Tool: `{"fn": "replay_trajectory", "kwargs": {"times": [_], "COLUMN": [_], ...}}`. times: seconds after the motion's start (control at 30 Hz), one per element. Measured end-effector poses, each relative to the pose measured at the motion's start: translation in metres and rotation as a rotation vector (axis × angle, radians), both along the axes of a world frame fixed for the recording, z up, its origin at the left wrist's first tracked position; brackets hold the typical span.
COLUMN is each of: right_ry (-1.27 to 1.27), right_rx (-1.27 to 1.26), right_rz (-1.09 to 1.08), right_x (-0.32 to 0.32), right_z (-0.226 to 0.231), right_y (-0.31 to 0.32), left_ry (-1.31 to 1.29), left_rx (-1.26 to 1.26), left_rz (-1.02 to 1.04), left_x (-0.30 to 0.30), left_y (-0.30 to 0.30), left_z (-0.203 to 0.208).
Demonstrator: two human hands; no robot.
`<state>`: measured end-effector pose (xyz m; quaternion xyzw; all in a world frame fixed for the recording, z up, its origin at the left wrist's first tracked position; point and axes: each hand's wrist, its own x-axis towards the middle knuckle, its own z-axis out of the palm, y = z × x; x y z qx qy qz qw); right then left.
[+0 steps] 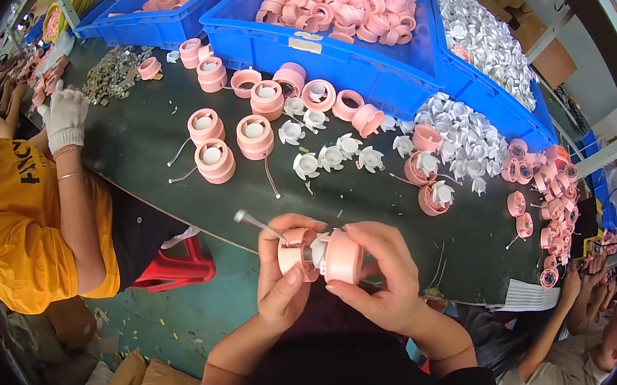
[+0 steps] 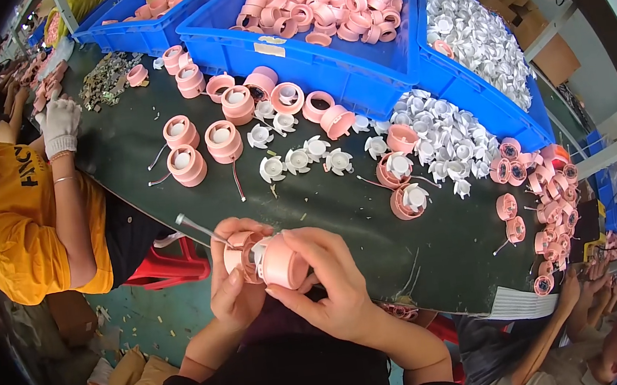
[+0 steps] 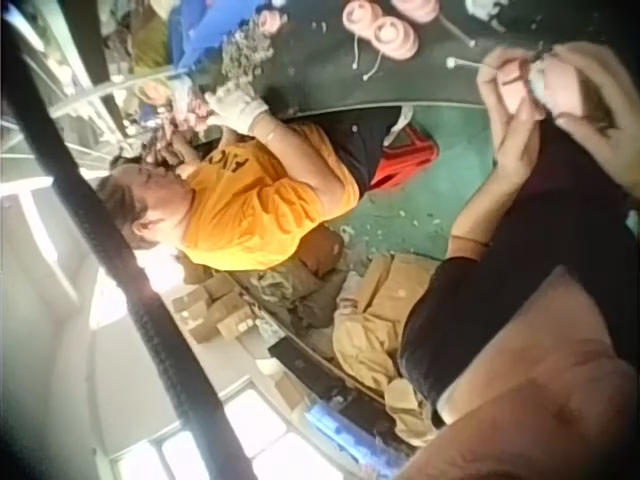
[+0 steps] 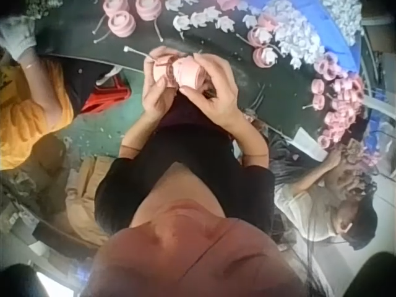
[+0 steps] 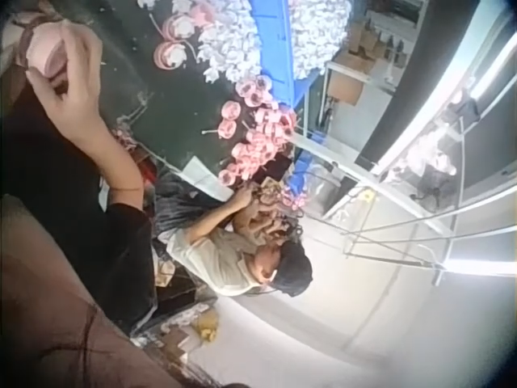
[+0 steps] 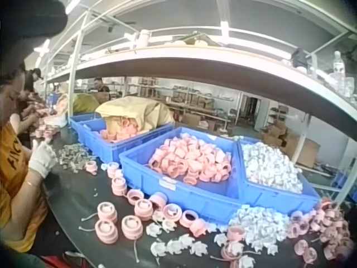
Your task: Assembling small electronic components by fitting white inner parts into pink circular plastic housings.
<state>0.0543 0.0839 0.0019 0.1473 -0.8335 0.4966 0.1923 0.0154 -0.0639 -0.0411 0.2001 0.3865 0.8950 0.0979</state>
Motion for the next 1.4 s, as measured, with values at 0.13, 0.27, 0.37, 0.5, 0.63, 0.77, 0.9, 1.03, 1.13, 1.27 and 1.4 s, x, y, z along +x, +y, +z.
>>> {"fn": "replay_trajectory", "kwargs": {"times": [0.13,0.27,0.37,0.5,0.63,0.77,0.9,1.03,1.13,1.27,1.4], "right_ry": [0.019,0.072,0.043,0.064,0.071,0.071,0.081,0.127,0.071,0.110,0.092], "right_rx": [0.008,0.049,0.016,-0.005,-0.051,-0.073,-0.007,0.006,-0.036,-0.019,0.052], "right_rz": [0.039,0.052,0.075,0.103,0.156,0.191,0.207,0.198,0.189,0.185,0.176], "right_x": [-0.002,-0.003,-0.001,0.000,0.003,0.007,0.006,0.004,0.005,0.003,0.006], "right_z": [-0.003,-0.003,0.002,0.001,0.000,0.000,-0.002,0.001,0.004,-0.004,-0.002], "right_y": [-0.002,0.000,-0.002,-0.003,-0.004,-0.006,-0.002,-0.002,-0.002,-0.002,-0.003], "left_ry": [0.057,0.077,0.088,0.179,0.280,0.349,0.340,0.280,0.298,0.315,0.320], "left_rx": [0.019,-0.011,-0.024,-0.015,-0.001,-0.147,-0.160,-0.143,-0.167,-0.156,-0.150], "left_rz": [0.044,0.061,0.084,0.161,0.275,0.362,0.379,0.328,0.322,0.301,0.301], "left_x": [0.005,0.005,0.005,0.006,0.006,0.009,0.008,0.007,0.006,0.005,0.006], "left_y": [0.008,0.009,0.008,0.010,0.013,0.010,0.012,0.012,0.011,0.009,0.010], "left_z": [-0.005,-0.003,-0.005,-0.011,-0.015,-0.014,-0.016,-0.012,-0.012,-0.015,-0.017]}}
